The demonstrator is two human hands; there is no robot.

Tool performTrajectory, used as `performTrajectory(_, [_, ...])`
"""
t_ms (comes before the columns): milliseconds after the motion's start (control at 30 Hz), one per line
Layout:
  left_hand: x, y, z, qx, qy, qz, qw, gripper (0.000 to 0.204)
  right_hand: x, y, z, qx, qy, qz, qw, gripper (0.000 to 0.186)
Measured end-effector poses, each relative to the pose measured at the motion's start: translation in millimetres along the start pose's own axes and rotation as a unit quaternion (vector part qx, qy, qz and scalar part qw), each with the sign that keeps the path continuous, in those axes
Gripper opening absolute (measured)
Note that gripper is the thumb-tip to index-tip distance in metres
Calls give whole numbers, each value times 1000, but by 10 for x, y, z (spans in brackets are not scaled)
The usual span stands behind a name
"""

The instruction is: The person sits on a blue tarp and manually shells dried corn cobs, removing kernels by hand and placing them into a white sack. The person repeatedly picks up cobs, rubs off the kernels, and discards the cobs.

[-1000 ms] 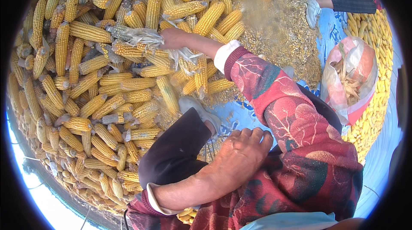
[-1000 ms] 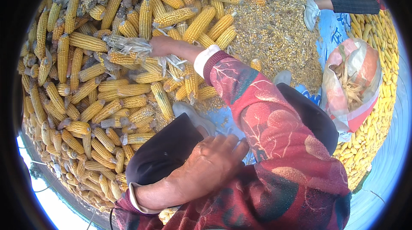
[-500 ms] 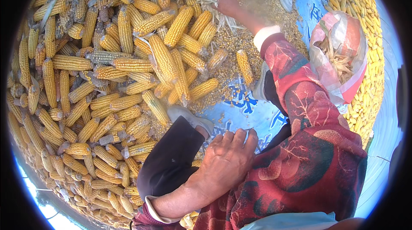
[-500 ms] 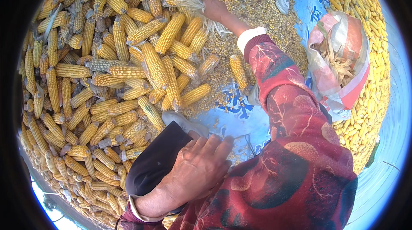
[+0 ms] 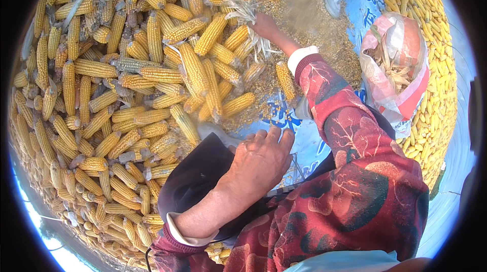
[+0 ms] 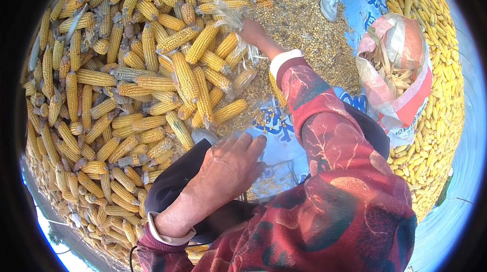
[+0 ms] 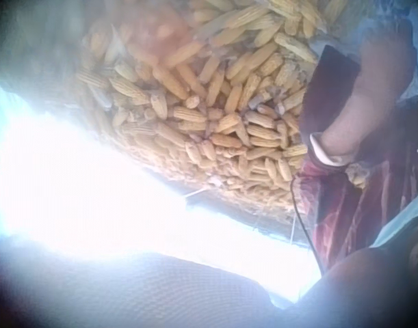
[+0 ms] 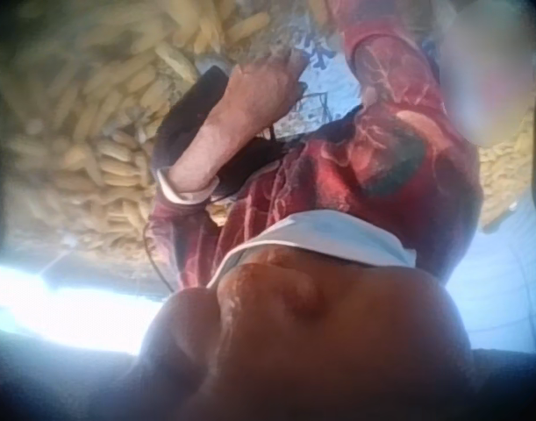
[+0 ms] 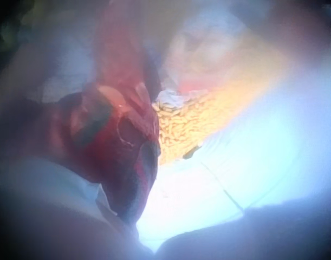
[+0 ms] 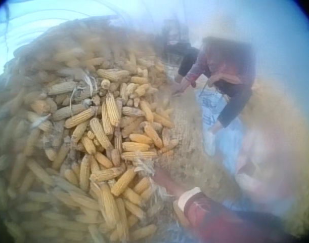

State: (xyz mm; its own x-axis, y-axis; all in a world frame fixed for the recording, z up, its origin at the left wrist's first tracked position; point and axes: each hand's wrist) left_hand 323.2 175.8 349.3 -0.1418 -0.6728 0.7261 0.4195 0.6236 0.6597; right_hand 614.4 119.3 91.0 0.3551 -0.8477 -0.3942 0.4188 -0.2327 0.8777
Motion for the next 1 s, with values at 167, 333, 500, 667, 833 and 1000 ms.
performTrajectory(167, [-68,74,-13,114,56,-17,992,36,-488,641,433,47,114,56,991,33])
performTrajectory(333, [-317,315,-59,367,79,-122,919,51,-934,1872,997,26,259,22,965,27])
performTrajectory(500, [-305,303,-59,323,79,0,943,60,-1038,2530,1932,-41,229,-284,930,40])
performTrajectory(667, [77,-11,-45,336,20,191,922,60,-868,2379,2474,-100,66,-605,787,37])
performTrajectory(833, [288,-361,-48,342,81,-24,936,51,-585,2039,2664,-174,60,-720,669,39])
performTrajectory(1000, [271,-527,-184,369,50,-117,921,54,-479,1933,2710,-118,31,-734,668,42])
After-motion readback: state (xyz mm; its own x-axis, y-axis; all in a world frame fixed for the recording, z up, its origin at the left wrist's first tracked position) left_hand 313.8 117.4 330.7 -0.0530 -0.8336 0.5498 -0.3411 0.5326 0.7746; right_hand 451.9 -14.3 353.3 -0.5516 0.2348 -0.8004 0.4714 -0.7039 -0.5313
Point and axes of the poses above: each hand's wrist, its own z-axis away from the middle knuckle, its own y-axis out of the back of the hand, x = y × z, and after that the axes turned 7 degrees about -y, right-handed
